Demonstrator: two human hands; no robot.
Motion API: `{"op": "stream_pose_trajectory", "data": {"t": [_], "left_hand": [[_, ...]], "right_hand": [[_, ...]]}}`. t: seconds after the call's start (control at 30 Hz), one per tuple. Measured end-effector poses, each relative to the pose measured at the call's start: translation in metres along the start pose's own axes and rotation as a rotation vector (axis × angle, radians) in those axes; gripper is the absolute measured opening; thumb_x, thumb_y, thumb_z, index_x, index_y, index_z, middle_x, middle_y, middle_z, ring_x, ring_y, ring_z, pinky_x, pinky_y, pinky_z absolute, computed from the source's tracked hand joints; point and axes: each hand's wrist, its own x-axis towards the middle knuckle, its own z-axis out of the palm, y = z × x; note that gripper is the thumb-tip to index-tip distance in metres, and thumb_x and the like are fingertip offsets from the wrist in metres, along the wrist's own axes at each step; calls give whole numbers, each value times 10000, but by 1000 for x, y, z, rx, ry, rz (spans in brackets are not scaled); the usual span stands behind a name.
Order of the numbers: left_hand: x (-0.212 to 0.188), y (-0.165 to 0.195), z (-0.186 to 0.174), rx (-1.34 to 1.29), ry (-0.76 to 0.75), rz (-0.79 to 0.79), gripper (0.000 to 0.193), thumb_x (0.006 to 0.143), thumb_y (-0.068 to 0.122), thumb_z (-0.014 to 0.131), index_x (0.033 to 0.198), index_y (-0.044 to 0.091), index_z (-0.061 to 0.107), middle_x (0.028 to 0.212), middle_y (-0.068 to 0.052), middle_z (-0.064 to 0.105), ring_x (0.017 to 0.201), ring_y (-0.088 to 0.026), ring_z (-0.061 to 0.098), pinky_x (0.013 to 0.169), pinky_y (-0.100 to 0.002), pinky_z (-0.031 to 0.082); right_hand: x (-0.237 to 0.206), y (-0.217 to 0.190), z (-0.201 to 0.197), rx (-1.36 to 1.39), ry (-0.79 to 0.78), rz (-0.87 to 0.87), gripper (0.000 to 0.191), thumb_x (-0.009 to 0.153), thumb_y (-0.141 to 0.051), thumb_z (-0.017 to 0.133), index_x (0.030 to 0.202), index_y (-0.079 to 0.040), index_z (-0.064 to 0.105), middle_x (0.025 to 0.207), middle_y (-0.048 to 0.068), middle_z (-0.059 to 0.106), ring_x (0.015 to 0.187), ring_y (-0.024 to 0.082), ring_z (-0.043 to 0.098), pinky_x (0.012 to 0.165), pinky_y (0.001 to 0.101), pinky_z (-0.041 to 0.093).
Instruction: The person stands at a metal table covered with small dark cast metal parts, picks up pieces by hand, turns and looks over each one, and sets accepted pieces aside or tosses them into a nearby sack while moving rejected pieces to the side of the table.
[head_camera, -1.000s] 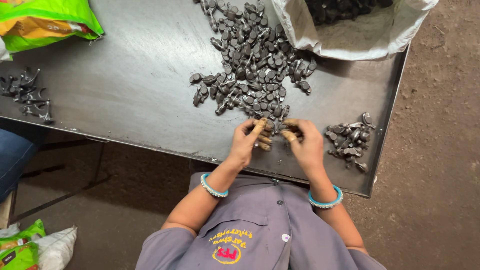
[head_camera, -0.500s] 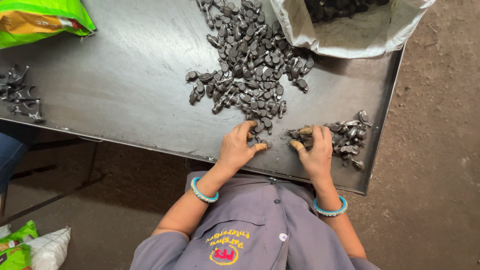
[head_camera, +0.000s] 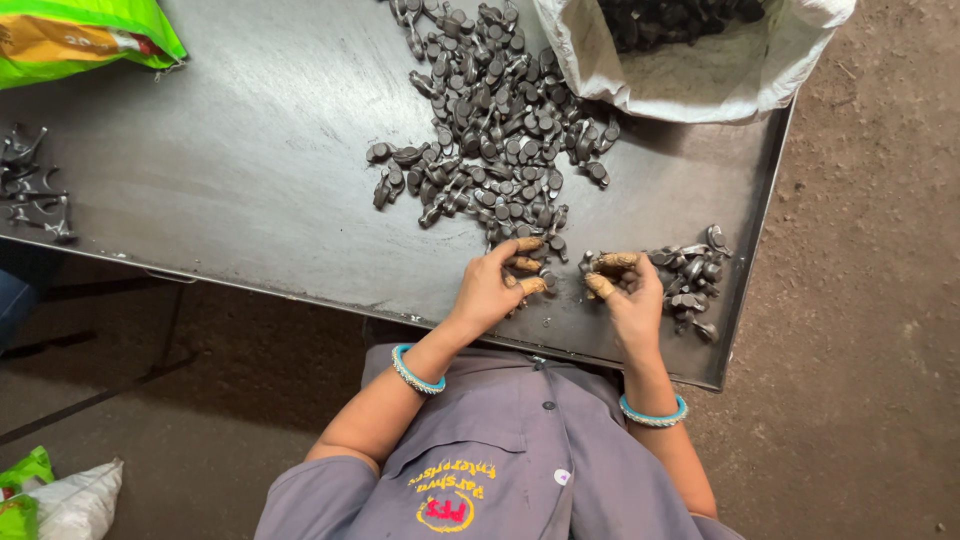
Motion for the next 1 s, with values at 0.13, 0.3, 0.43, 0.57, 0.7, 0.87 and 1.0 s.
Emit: {"op": "stream_pose_trajectory", "data": {"t": [0.13,0.3,0.43,0.57,0.7,0.87,1.0], "left_hand": [[-1,-6,0,-79,-26,1,469,792,84,822,1238,56,682,971,-49,794,549,-51,621,520,-241,506],[0,-20,8,-305,-71,-88,264,942,124,746,1186,26,714,850,-27,741,574,-63,647,460,-224,488],[-1,-26,17,-571,-164,-172,280,992,148,647,1258,60,662,870,-17,732,548,-62,627,430,-200,450],[1,-27,19,-625,-169,-12,304,1039,150,647,1332,70,633,1023,-9,717,690,-39,630,540,-206,500],[3,-26,17,-568,-186,-41,302,1024,165,665,1312,75,650,946,2,706,598,-33,583,486,-192,451],[6,-22,14,-509,-279,-19,240,1006,183,702,1214,68,671,857,11,656,558,-33,554,465,-205,456],[10,-19,3,-511,-234,-146,184,980,210,709,1082,66,658,793,1,664,504,-54,587,409,-212,432]], "right_hand": [[-3,8,-7,292,-61,86,197,934,74,703,1103,28,613,1027,105,699,876,167,691,712,322,610],[-7,2,-1,394,-93,229,160,988,13,629,1148,24,635,1019,118,732,831,174,709,685,310,604],[-10,-8,11,366,-168,217,178,1000,12,631,1174,39,657,1025,113,733,843,157,700,696,288,583],[-11,-14,17,149,-167,103,178,979,34,648,1157,39,650,1039,89,726,897,128,695,756,272,591],[-13,-16,15,42,-164,68,187,968,45,661,1154,38,644,1028,78,716,896,121,691,764,269,592],[-11,-15,15,48,-166,110,193,948,31,679,1137,30,639,998,76,720,854,125,695,700,272,587],[-5,-21,23,-23,-120,-31,188,983,13,704,1161,26,647,1057,66,709,916,115,672,781,269,571]]}}
